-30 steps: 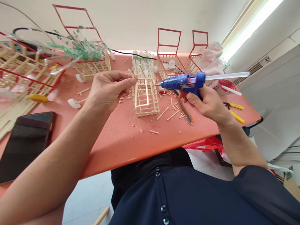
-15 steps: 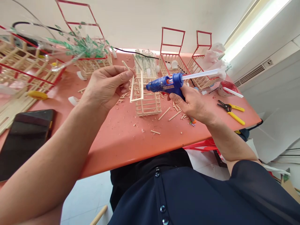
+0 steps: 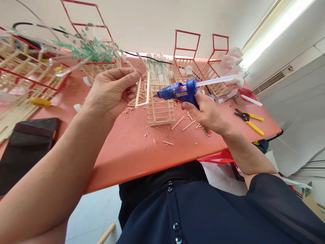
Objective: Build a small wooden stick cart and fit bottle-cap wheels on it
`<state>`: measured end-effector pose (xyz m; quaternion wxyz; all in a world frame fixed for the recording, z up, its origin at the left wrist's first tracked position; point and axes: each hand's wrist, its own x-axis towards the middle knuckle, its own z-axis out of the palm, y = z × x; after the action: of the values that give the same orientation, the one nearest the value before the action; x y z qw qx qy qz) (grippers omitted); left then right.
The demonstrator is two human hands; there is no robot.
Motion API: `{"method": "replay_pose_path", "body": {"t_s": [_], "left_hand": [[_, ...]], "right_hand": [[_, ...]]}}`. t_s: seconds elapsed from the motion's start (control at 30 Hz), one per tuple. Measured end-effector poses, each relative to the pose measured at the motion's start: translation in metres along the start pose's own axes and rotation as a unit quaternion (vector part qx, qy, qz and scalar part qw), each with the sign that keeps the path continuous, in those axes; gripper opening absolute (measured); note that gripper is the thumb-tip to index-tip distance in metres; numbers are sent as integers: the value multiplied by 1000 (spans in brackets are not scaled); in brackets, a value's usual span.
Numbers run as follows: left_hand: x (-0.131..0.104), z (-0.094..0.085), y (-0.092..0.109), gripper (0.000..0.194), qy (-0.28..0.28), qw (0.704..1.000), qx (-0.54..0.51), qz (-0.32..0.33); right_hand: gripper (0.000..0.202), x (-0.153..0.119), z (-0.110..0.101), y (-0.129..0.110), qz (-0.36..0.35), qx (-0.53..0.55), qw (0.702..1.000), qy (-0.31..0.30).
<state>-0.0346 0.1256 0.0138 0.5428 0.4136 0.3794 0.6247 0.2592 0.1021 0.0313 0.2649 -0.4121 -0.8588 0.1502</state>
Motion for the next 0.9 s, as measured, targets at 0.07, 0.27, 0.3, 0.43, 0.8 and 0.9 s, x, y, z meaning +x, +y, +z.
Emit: {"method": "replay_pose_path", "body": {"t_s": [0.07, 0.27, 0.3, 0.43, 0.8, 0.9], "left_hand": [[0, 1, 1, 33, 4, 1000, 5, -4], [-2, 6, 5, 24, 23, 1000, -8, -18], [-2, 7, 5, 24, 28, 999, -11, -21], [-4, 8, 5, 20, 31, 999, -13, -26], [-2, 7, 4, 18, 25, 999, -23, -26], [-3, 8, 4, 19, 30, 999, -25, -26]], "right_hand": [[84, 0, 1, 1, 1, -4, 1000, 0], [80, -1, 2, 3, -4, -9, 1000, -6], [78, -1, 2, 3, -6, -10, 1000, -6], [80, -1, 3, 5, -24, -13, 1000, 0], [84, -3, 4, 6, -38, -25, 999, -3], [81, -4, 4, 6, -35, -31, 999, -2]]}}
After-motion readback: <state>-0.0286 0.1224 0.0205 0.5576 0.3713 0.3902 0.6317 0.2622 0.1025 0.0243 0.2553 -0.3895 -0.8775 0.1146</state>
